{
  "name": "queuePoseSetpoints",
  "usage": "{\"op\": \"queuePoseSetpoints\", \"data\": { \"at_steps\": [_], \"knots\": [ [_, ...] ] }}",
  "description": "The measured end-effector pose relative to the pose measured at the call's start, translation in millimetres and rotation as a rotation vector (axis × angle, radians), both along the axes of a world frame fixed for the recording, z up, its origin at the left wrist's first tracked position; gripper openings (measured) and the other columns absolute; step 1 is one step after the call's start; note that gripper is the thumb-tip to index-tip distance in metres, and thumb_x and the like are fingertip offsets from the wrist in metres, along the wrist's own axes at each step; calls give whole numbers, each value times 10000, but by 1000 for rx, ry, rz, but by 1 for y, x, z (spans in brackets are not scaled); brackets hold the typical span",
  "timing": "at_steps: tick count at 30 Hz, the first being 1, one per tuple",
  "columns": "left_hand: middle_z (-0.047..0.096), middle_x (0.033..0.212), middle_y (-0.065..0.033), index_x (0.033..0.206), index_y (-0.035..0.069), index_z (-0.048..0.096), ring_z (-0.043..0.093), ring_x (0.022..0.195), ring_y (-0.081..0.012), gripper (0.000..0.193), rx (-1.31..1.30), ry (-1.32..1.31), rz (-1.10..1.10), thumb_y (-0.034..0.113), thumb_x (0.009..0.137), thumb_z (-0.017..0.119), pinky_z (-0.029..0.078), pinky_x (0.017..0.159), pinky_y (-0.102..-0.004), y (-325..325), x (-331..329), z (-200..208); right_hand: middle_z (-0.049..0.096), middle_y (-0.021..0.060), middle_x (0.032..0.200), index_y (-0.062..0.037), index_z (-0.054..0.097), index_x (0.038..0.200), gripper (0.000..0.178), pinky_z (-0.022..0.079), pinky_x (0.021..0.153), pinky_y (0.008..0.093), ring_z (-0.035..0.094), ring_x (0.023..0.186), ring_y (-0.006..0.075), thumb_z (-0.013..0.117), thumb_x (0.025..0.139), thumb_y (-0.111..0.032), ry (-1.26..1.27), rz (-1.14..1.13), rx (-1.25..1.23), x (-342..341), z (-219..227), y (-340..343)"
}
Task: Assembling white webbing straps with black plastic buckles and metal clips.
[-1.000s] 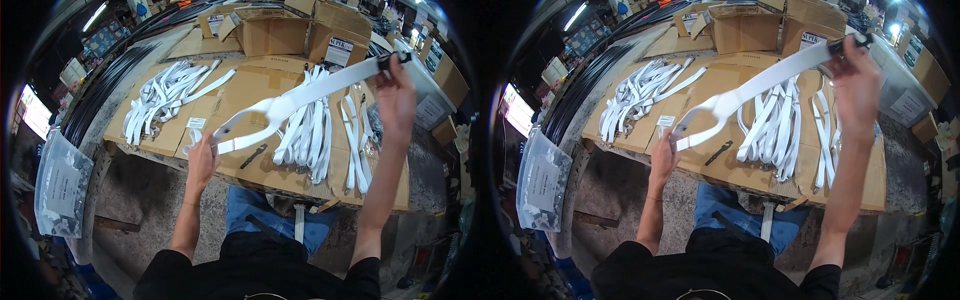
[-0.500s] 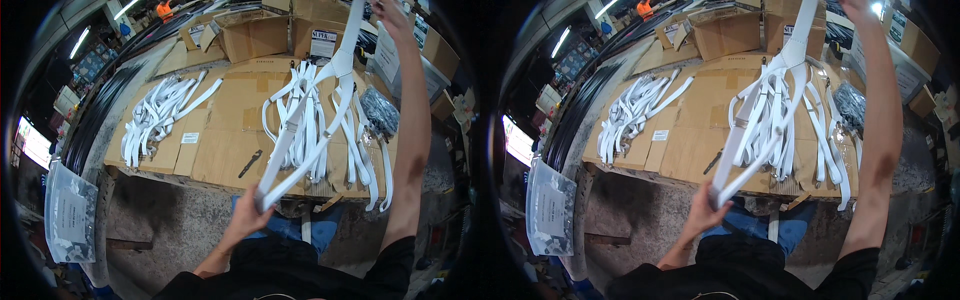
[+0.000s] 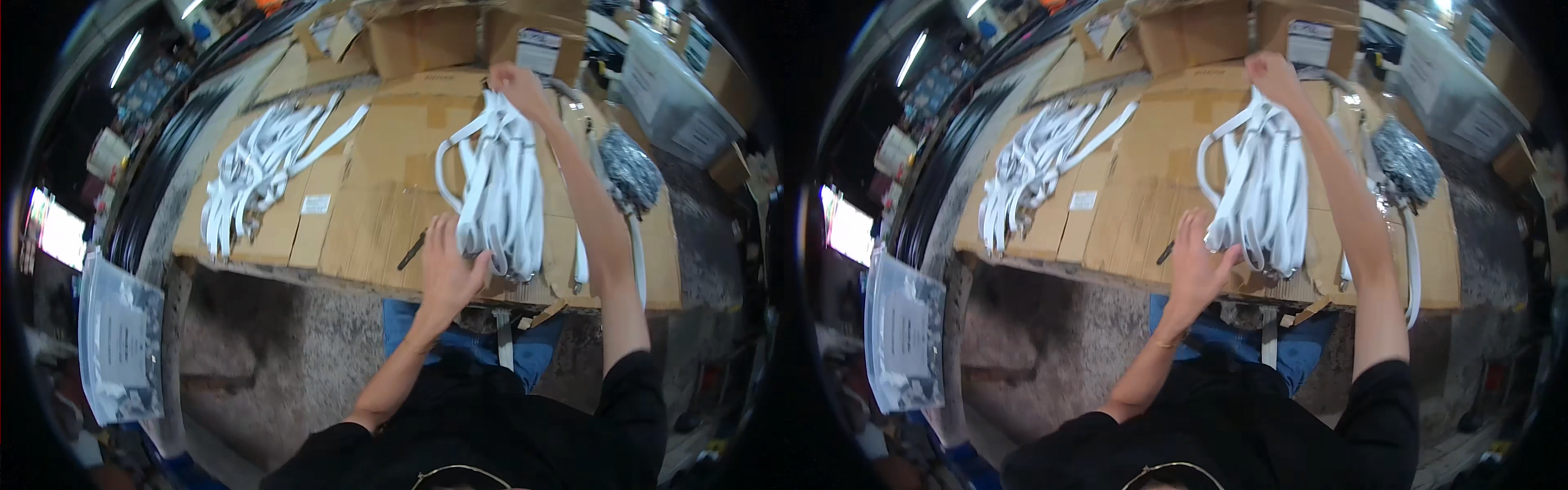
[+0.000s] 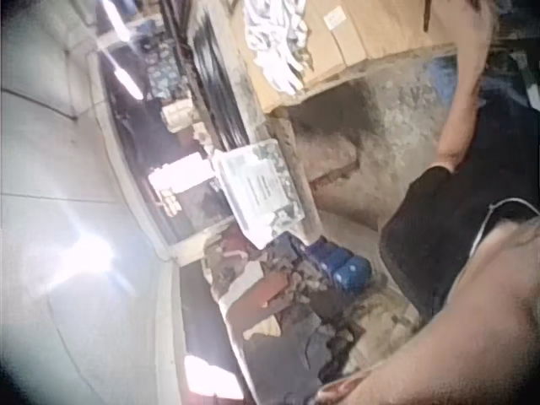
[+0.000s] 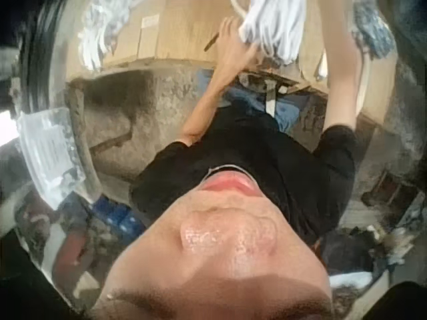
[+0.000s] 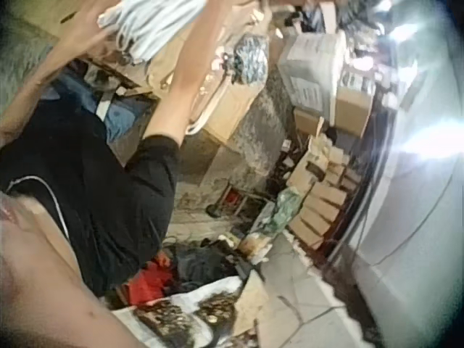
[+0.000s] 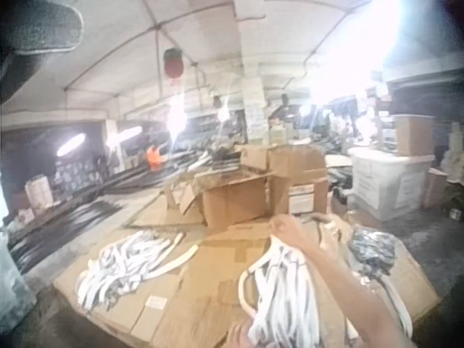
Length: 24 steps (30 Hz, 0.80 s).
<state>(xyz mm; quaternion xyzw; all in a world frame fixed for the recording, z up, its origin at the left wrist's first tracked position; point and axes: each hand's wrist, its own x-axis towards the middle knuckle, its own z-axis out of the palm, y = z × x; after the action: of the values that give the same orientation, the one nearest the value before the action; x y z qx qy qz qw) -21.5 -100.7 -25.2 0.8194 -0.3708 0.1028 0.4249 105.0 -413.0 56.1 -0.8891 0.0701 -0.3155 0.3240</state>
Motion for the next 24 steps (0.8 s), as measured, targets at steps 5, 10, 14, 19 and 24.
{"op": "queuePoseSetpoints", "data": {
  "at_steps": [5,10,14,19,24],
  "knots": [
    [464,1181,-203,1104,-12,491,415,1161,-393,453,124,62,229,78,703,684,350,971,-444,115,8,-74,669,100,832,-3,639,995,206,489,683,292,632,719,159,561,812,-53,348,213,420,-122,-92,167],
    [502,1054,-168,979,14,533,475,1032,-349,316,105,-20,405,50,696,669,385,904,-430,161,27,-88,502,127,1252,-6,579,1096,275,382,960,385,471,1146,279,533,828,-45,88,135,23,-128,-135,262],
    [508,1045,-171,960,8,535,480,991,-345,301,157,-199,598,116,711,666,393,860,-434,177,94,-71,460,120,1300,-22,582,1111,280,335,997,414,389,1224,308,530,844,-85,233,112,-171,-125,-157,286],
    [484,1159,-243,1144,-32,479,446,1094,-399,519,112,-147,1038,264,748,641,382,905,-452,244,252,-90,504,129,1229,-28,628,1001,202,344,975,438,431,1182,311,555,825,-98,146,219,-58,-125,-159,283],
    [454,1225,-278,1129,-28,514,453,1116,-403,558,105,144,1199,340,735,661,396,924,-433,283,320,-82,528,107,1157,-53,642,925,153,343,966,441,458,1132,293,597,784,-92,130,178,-69,-120,-165,286]
  ]
}}
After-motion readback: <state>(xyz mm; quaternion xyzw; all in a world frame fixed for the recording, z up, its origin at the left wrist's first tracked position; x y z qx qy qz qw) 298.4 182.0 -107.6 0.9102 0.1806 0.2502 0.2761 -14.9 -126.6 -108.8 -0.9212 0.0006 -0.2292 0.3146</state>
